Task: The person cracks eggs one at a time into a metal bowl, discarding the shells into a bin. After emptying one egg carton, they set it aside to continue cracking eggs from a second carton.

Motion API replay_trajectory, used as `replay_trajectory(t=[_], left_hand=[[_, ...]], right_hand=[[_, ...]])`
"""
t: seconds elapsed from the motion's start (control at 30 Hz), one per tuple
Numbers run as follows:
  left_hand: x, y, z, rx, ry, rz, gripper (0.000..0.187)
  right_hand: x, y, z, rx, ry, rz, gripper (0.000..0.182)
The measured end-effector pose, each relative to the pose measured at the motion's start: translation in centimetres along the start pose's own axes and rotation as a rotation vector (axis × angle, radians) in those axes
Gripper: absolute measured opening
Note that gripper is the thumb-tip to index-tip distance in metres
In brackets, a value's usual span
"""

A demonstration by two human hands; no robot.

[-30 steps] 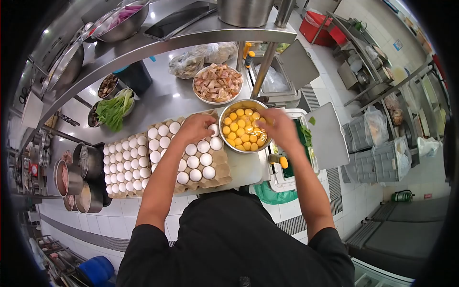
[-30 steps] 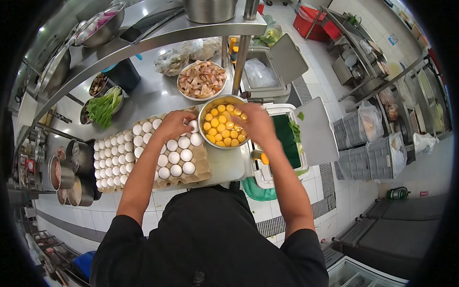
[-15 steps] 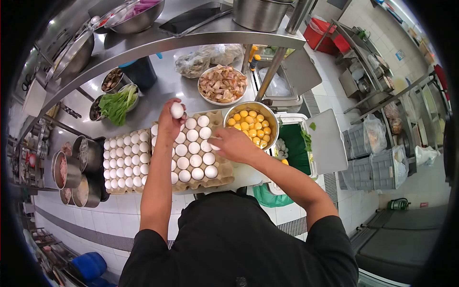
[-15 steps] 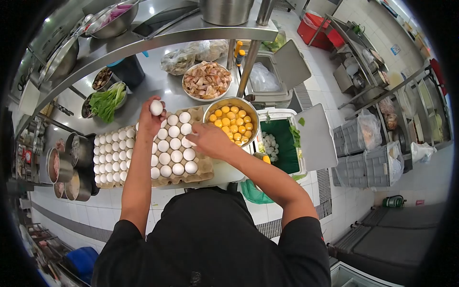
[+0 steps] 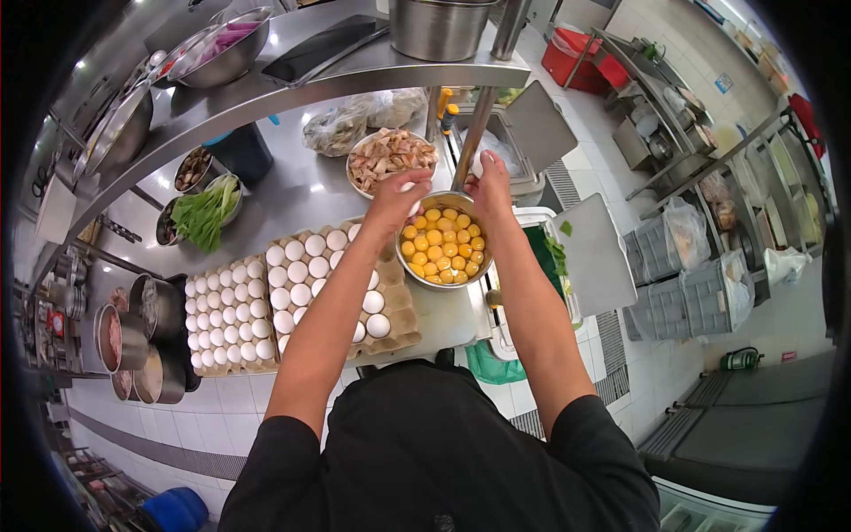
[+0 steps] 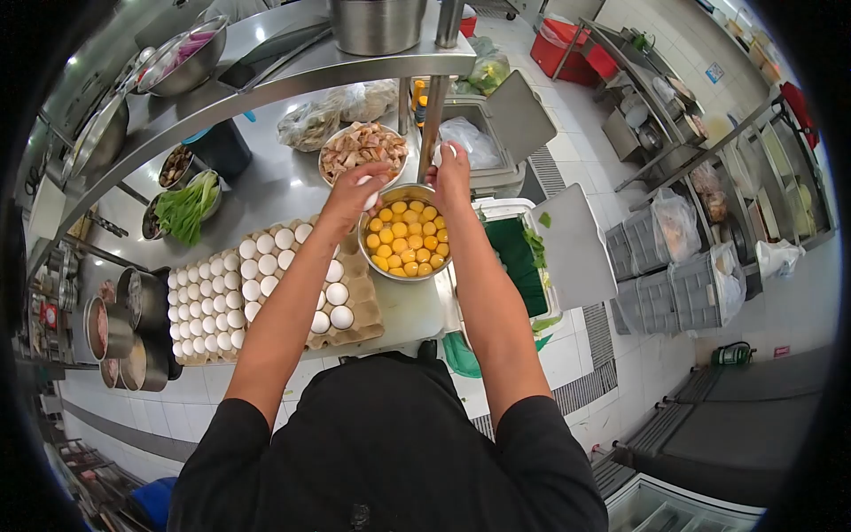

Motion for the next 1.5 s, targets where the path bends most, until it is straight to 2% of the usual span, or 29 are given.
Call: replay_trajectory(t=[0.03, 0.1, 0.17, 0.23, 0.27, 0.37, 0.5, 0.57, 0.6, 0.63, 0.67, 0.7, 0.77, 0.8, 0.83, 0.9, 0.97, 1.0, 1.07, 1.1, 1.17, 1.2, 1.23, 1.27, 1.3, 1.37, 1.4, 1.43, 1.5], left_hand=[[0.9, -0.1, 0.4, 0.002, 0.005, 0.000, 0.038], [2.3, -1.3, 0.6, 0.200, 0.004, 0.234, 0.042], [3.1, -2.4, 0.7, 0.203, 0.024, 0.326, 0.046], [4.5, -3.4, 0.8, 0.301, 0.205, 0.434, 0.047], [4.5, -3.2, 0.8, 0.179, 0.244, 0.518, 0.046], [4.3, -2.8, 0.6, 0.249, 0.265, 0.641, 0.042], [3.4, -1.6, -0.3, 0.285, 0.172, 0.664, 0.040], [2.8, -1.3, -0.6, 0.280, 0.169, 0.700, 0.040], [2.5, -1.3, -0.8, 0.279, 0.173, 0.737, 0.039], [2.3, -1.3, -0.9, 0.276, 0.170, 0.737, 0.039], [2.4, -1.7, -1.1, 0.378, 0.165, 0.815, 0.039], [2.6, -2.2, -1.3, 0.482, 0.161, 0.892, 0.039], [4.2, -3.7, -1.5, 0.480, 0.188, 0.865, 0.042], [5.3, -4.4, -1.5, 0.479, 0.212, 0.839, 0.046], [6.6, -4.7, -1.3, 0.481, 0.213, 0.837, 0.046], [8.9, -5.6, -1.2, 0.589, 0.196, 0.614, 0.057], [10.2, -5.1, -0.7, 0.554, 0.243, 0.645, 0.062], [10.6, -3.8, 0.1, 0.388, 0.240, 0.437, 0.061], [11.5, -0.1, 1.7, 0.068, 0.310, -0.074, 0.066], [11.6, 0.0, 1.7, 0.068, 0.316, -0.073, 0.066], [11.9, 1.0, 0.9, -0.229, 0.405, -0.541, 0.070], [11.7, 0.8, 0.9, -0.152, 0.393, -0.451, 0.071], [11.2, 0.8, 0.8, -0.149, 0.391, -0.447, 0.071], [10.0, 0.7, 0.9, -0.121, 0.297, -0.359, 0.069], [8.6, 0.6, 1.0, -0.093, 0.201, -0.273, 0.068], [6.5, 0.3, 0.5, -0.066, 0.157, -0.216, 0.061], [5.5, 0.4, 0.5, -0.068, 0.117, -0.166, 0.057], [4.7, 0.5, 0.5, -0.071, 0.078, -0.117, 0.054], [4.0, 0.6, 0.5, -0.090, 0.033, -0.095, 0.048]], right_hand=[[0.3, 0.0, -0.2, 0.035, 0.118, 0.053, 0.029], [-0.9, 0.5, -1.3, 0.061, 0.144, 0.082, 0.027], [-0.8, 1.0, -3.8, 0.206, 0.366, 0.056, 0.025], [-1.4, 0.6, -4.8, 0.206, 0.426, 0.028, 0.024], [-1.4, 0.3, -5.3, 0.225, 0.497, -0.032, 0.025], [-1.8, 0.0, -5.9, 0.248, 0.587, -0.131, 0.030], [-1.5, -0.2, -6.5, 0.264, 0.656, -0.307, 0.036], [-1.2, 0.4, -6.7, 0.103, 0.705, -0.647, 0.041], [-1.3, 0.2, -6.7, 0.105, 0.710, -0.648, 0.041], [-1.0, 1.1, -6.7, -0.239, 0.694, -0.871, 0.044], [-0.7, 1.9, -7.1, -0.592, 0.655, -1.079, 0.047], [-0.2, 2.6, -7.9, -0.591, 0.654, -1.079, 0.047], [0.0, 3.7, -9.2, -0.187, 0.517, -0.963, 0.051], [-0.5, 3.7, -9.0, -0.187, 0.516, -0.964, 0.051], [-1.5, 4.2, -8.5, -0.194, 0.476, -0.809, 0.052], [-3.9, 6.5, -8.4, -0.200, 0.390, -0.599, 0.055], [-7.2, 9.1, -7.7, -0.592, 0.229, -1.072, 0.053], [-7.8, 8.9, -7.6, -0.591, 0.217, -1.073, 0.053], [-8.4, 9.3, -8.6, -0.906, 0.100, -1.355, 0.052], [-6.9, 8.8, -9.9, -0.773, 0.218, -1.218, 0.053], [-4.8, 6.1, -10.0, -0.695, 0.365, -1.140, 0.054], [-4.1, 5.3, -9.6, -0.697, 0.363, -1.134, 0.054], [-3.8, 4.8, -8.4, -0.616, 0.302, -0.984, 0.052], [-3.4, 4.4, -7.1, -0.535, 0.245, -0.836, 0.050], [-2.4, 4.1, -6.3, -0.539, 0.252, -0.834, 0.050], [-2.8, 3.8, -3.7, -0.386, -0.128, -0.275, 0.043], [-3.6, 2.0, 0.1, -0.492, -0.257, -0.186, 0.038], [-2.7, 1.9, 0.7, -0.490, -0.246, -0.186, 0.038], [-1.1, 0.4, 1.3, -0.189, -0.176, -0.043, 0.036]])
Point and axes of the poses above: each hand's wrist, its own z-axis towards the middle knuckle, its own x-axis out of the palm, y = z × x, the point moved 5 cm from there along z, towards the middle knuckle, and after that the axes turned 1 degree about z, right-handed, at the moved point
